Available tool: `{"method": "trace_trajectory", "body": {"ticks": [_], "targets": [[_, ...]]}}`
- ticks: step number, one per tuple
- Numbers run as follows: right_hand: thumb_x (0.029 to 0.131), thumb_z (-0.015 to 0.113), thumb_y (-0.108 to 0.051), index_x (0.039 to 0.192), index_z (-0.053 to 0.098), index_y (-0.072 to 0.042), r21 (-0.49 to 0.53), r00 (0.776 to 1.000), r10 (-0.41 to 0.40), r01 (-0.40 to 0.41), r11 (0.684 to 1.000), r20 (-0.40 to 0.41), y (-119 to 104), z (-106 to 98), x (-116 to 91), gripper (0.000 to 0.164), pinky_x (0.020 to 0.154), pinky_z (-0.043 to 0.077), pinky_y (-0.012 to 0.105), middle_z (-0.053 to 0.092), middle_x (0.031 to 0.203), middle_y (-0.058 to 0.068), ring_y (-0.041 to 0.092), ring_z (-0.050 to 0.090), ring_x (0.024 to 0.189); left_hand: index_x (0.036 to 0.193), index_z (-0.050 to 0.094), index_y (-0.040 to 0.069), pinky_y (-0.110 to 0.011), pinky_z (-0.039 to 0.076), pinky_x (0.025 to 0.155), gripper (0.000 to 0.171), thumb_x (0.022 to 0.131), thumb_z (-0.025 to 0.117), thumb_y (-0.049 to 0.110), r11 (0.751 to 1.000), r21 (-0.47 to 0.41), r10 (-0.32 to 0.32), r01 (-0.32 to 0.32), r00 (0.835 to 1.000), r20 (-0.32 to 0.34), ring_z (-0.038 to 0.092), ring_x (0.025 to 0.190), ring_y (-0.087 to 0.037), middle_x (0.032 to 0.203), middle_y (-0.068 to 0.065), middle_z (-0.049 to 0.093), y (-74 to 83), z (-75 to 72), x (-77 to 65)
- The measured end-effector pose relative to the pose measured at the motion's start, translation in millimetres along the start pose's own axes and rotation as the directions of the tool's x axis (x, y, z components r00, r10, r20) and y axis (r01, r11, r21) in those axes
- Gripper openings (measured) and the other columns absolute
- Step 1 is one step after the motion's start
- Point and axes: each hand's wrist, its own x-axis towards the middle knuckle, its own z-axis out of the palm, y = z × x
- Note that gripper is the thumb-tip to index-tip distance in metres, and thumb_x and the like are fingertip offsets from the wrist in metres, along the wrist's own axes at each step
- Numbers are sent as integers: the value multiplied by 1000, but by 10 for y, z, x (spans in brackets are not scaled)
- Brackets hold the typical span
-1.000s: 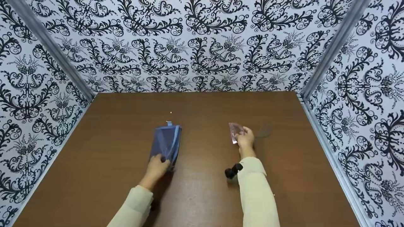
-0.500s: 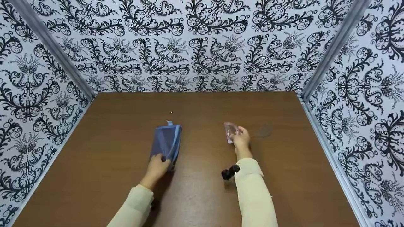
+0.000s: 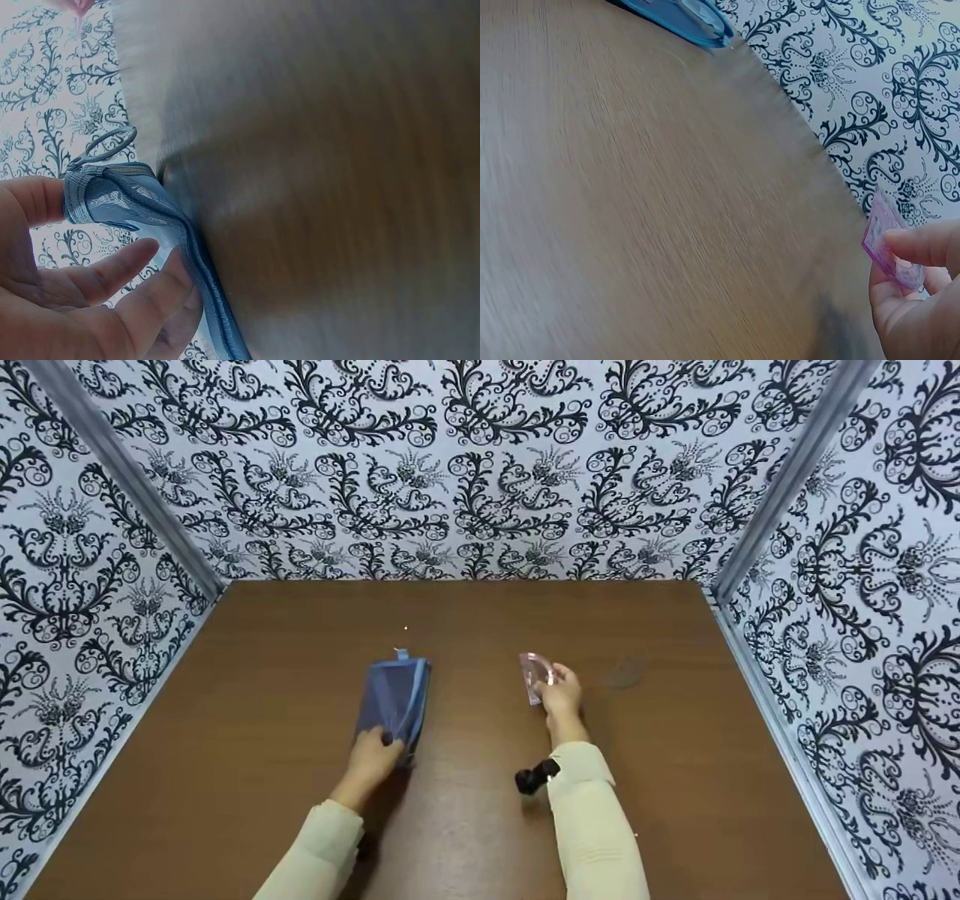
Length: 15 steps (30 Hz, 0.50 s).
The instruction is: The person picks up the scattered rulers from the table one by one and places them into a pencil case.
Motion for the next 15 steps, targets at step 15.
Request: {"method": "trace_trajectory", "body": {"ticks": [15], "targets": [[85, 56, 16, 144, 35, 4, 29, 1000, -29, 29, 999, -4, 65, 100, -72, 64, 64, 45, 17, 52, 111, 13, 5, 50, 79, 130, 53, -7, -55, 41, 96, 54, 87, 60, 24, 1000, -10, -2, 2, 1000, 18, 47, 116, -48, 130, -29, 48, -16, 6, 10]]}}
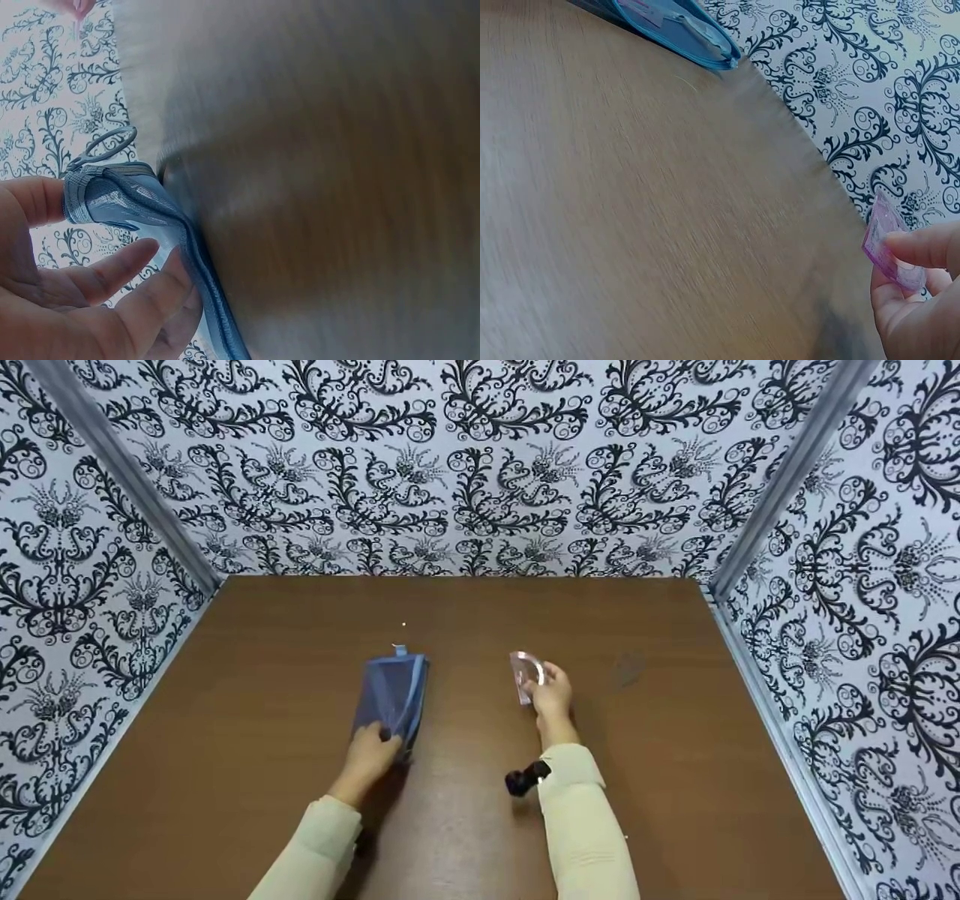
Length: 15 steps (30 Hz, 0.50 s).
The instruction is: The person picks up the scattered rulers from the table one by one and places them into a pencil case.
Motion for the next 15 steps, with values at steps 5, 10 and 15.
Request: {"method": "trace_trajectory", "body": {"ticks": [5, 10, 15], "targets": [[84, 57, 16, 143, 37, 5, -20, 1000, -10, 10, 1000, 1, 42, 57, -38, 63, 66, 46, 16, 52, 115, 16, 7, 50, 83, 130, 53, -7, -55, 41, 96, 54, 87, 60, 24, 1000, -6, 2, -2, 1000, 3, 48, 116, -47, 129, -29, 49, -1, 9, 5], [85, 58, 14, 141, 39, 5, -57, 1000, -19, 20, 998, 15, 99, 105, -62, 60, 65, 46, 16, 50, 119, 18, 10, 51, 88, 130, 54, -6, -55, 41, 96, 53, 87, 60, 25, 1000, -17, -11, 11, 1000, 7, 48, 116, -46, 128, -28, 49, 5, -3, 7], [85, 59, 13, 140, 40, 5, -79, 999, -29, 31, 996, 25, 125, 142, -107, 58, 67, 45, 18, 50, 120, 19, 14, 51, 92, 127, 55, -7, -55, 42, 94, 52, 86, 61, 24, 1000, -7, -1, 1, 1000, 2, 50, 111, -46, 123, -28, 51, 7, -5, -1]]}}
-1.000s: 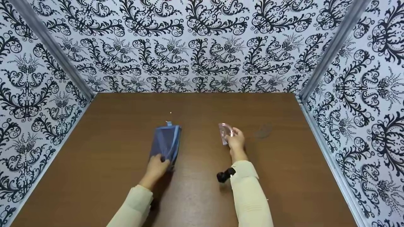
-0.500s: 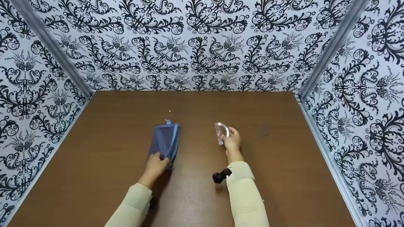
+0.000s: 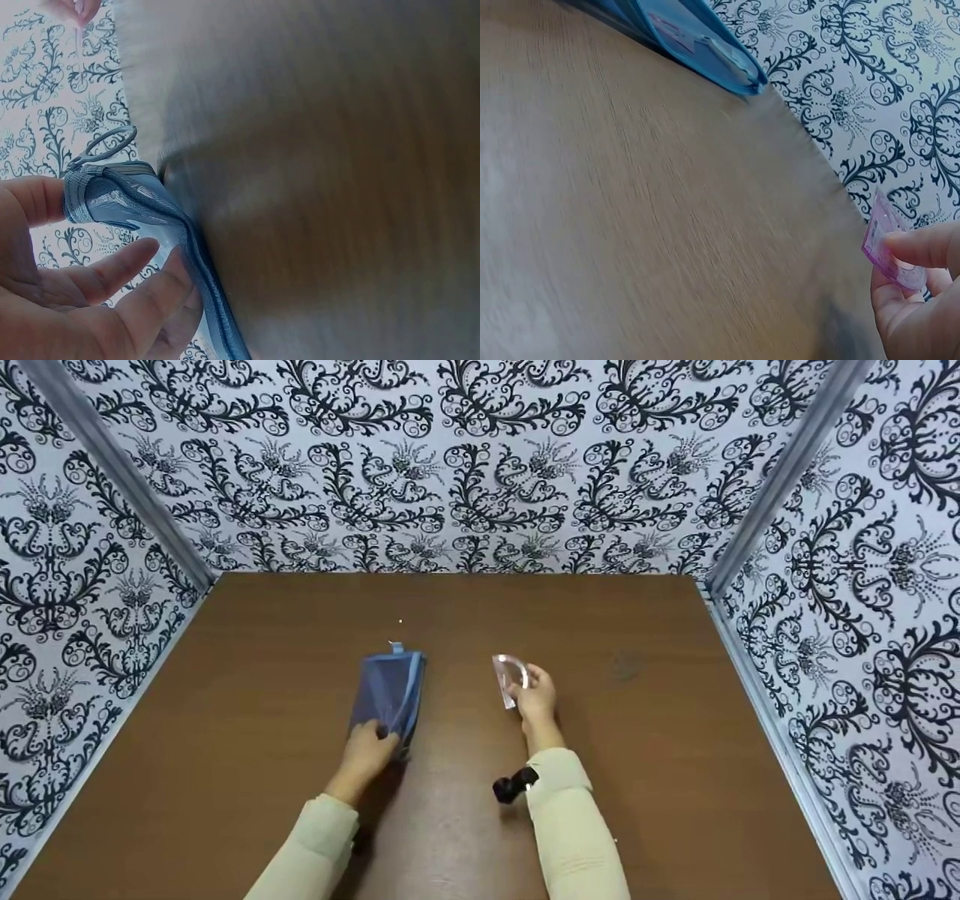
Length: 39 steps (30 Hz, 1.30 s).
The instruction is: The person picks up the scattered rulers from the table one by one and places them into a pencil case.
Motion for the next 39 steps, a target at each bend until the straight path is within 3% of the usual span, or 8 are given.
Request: {"method": "trace_trajectory", "body": {"ticks": [4, 10, 21, 30, 39], "targets": [[86, 59, 12, 140, 41, 3, 5, 1000, 5, -5, 1000, 3, -10, 44, -20, 58, 66, 44, 18, 50, 120, 18, 12, 50, 91, 126, 56, -7, -55, 43, 92, 51, 85, 61, 25, 1000, 24, 7, -7, 1000, -10, 51, 109, -47, 122, -28, 52, 3, 5, -1], [85, 60, 12, 139, 42, 4, 25, 1000, 2, -2, 1000, 12, 10, 125, -41, 58, 67, 44, 18, 52, 106, 9, 8, 50, 86, 125, 57, -6, -55, 43, 92, 50, 86, 61, 25, 1000, 20, -2, 2, 1000, -11, 51, 110, -47, 123, -27, 52, 0, 6, 6], [83, 60, 14, 138, 44, 4, 45, 1000, 8, -9, 999, 14, 39, 266, -114, 58, 68, 46, 19, 54, 108, 13, 12, 51, 88, 121, 59, -6, -55, 44, 90, 48, 84, 62, 24, 1000, 12, 5, -5, 999, -41, 52, 107, -47, 119, -27, 54, -4, 21, 16], [83, 61, 14, 138, 44, 4, 26, 999, 15, -16, 1000, 31, 41, 355, -162, 59, 69, 44, 20, 54, 107, 11, 16, 51, 94, 127, 56, -4, -54, 42, 93, 51, 86, 62, 26, 1000, 15, -13, 13, 1000, -8, 51, 111, -46, 125, -27, 51, 0, 9, 4], [82, 59, 16, 136, 44, 5, 64, 999, 14, -16, 998, 32, 69, 427, -195, 57, 63, 43, 19, 54, 103, 11, 11, 50, 84, 128, 55, -5, -54, 42, 95, 52, 87, 62, 26, 1000, 14, -12, 11, 1000, 7, 48, 115, -47, 127, -27, 50, 6, -4, -6]]}}
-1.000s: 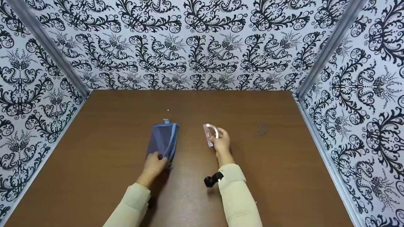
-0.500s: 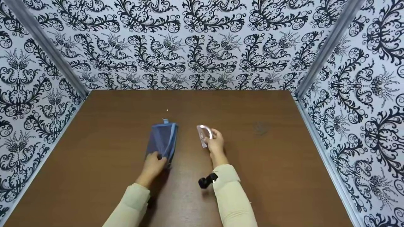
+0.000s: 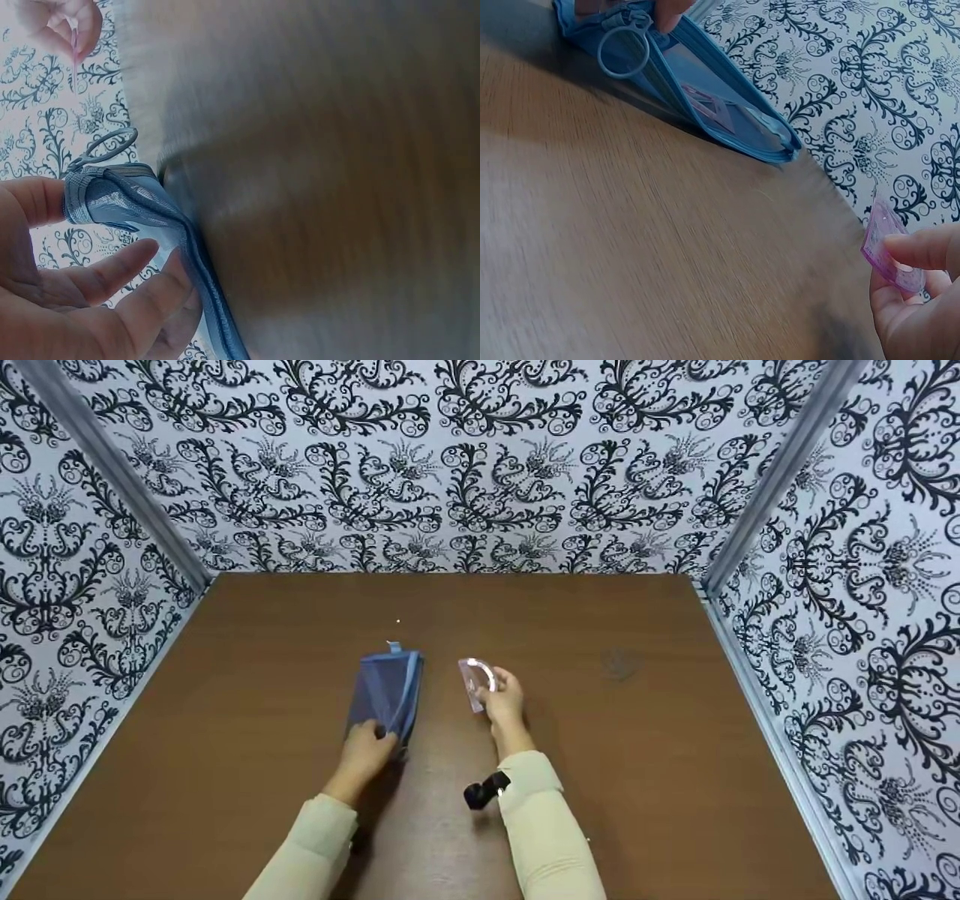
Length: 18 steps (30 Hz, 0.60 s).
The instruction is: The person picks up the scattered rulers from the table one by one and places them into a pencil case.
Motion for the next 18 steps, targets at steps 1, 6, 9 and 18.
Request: {"method": "trace_trajectory", "body": {"ticks": [1, 6, 9, 18], "targets": [[81, 59, 17, 135, 45, 6, 3, 1000, -5, 5, 1000, 0, 4, 8, -2, 56, 62, 43, 19, 55, 102, 12, 10, 50, 83, 128, 55, -5, -54, 42, 95, 52, 87, 62, 25, 1000, 1, 4, -4, 1000, -3, 49, 114, -47, 127, -27, 50, 1, 0, 0], [80, 60, 18, 133, 46, 7, 4, 1000, -13, 13, 1000, 3, 28, 51, -8, 56, 60, 42, 18, 55, 98, 10, 10, 50, 81, 126, 56, -6, -54, 42, 94, 51, 85, 62, 25, 1000, -3, 9, -9, 1000, -15, 49, 113, -47, 124, -27, 51, 3, 1, -1], [79, 60, 18, 132, 47, 7, -4, 1000, -13, 13, 1000, 4, 41, 76, -9, 56, 60, 42, 18, 54, 97, 8, 9, 49, 82, 124, 57, -6, -54, 42, 93, 50, 84, 62, 24, 1000, -11, 9, -9, 1000, -21, 50, 112, -46, 122, -27, 52, 8, 1, 1], [78, 60, 19, 134, 46, 7, -25, 1000, -10, 11, 1000, 28, 63, 156, -38, 58, 61, 48, 20, 53, 121, 25, 17, 54, 87, 127, 56, -6, -55, 42, 94, 53, 84, 62, 24, 1000, -4, 4, -4, 1000, -16, 49, 113, -47, 125, -28, 51, 7, 9, 12]]}}
